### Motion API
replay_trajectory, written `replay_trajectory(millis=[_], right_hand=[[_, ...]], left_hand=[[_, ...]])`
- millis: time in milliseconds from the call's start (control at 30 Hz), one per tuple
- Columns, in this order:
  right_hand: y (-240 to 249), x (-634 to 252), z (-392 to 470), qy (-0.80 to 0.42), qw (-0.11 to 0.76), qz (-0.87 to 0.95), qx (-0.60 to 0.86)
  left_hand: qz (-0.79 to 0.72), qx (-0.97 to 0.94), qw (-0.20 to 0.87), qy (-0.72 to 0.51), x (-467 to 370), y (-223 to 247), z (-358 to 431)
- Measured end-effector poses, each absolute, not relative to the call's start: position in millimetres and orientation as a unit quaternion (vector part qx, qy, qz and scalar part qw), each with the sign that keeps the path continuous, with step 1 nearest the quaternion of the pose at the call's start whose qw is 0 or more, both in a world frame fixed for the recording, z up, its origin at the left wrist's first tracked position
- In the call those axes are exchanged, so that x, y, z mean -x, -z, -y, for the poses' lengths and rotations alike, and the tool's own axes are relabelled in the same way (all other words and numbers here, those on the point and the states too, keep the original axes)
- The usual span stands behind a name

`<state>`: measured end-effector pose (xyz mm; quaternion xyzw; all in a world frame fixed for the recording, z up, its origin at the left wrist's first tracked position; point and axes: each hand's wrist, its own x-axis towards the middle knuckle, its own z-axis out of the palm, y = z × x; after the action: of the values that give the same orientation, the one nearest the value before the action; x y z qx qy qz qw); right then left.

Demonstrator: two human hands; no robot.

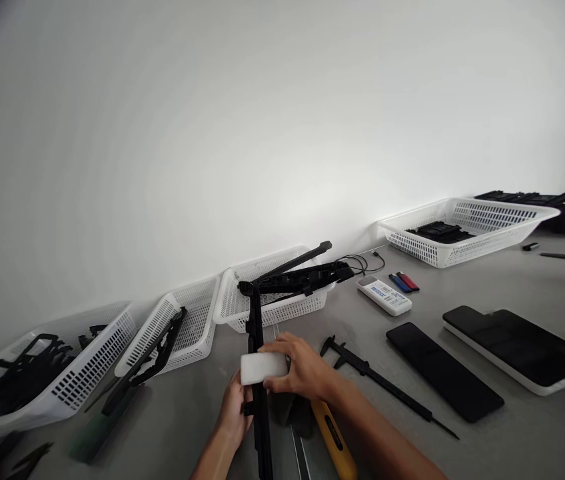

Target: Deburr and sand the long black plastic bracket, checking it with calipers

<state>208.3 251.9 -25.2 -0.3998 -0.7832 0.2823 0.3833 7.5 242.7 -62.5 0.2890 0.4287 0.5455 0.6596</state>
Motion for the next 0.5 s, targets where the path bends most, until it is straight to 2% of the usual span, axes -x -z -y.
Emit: replay_trajectory(millis=[133,267,367,500], right_hand=[[24.7,-203.0,-250.1,-0.264,0.412,0.757,0.434],[25.9,-201.9,-249.2,-0.311,0.386,0.774,0.393],[23.9,-201.3,-247.0,-0.273,0.395,0.753,0.451],[19.6,-197.9,-243.0,-0.282,0.354,0.790,0.413]], left_hand=[[-0.431,-0.273,0.678,-0.530,-7.0,63.1,-244.9],[-0.436,-0.273,0.674,-0.530,-6.7,61.1,-245.7],[-0.427,-0.296,0.695,-0.497,-7.2,58.4,-244.1],[-0.411,-0.289,0.692,-0.518,-7.8,57.3,-243.4]])
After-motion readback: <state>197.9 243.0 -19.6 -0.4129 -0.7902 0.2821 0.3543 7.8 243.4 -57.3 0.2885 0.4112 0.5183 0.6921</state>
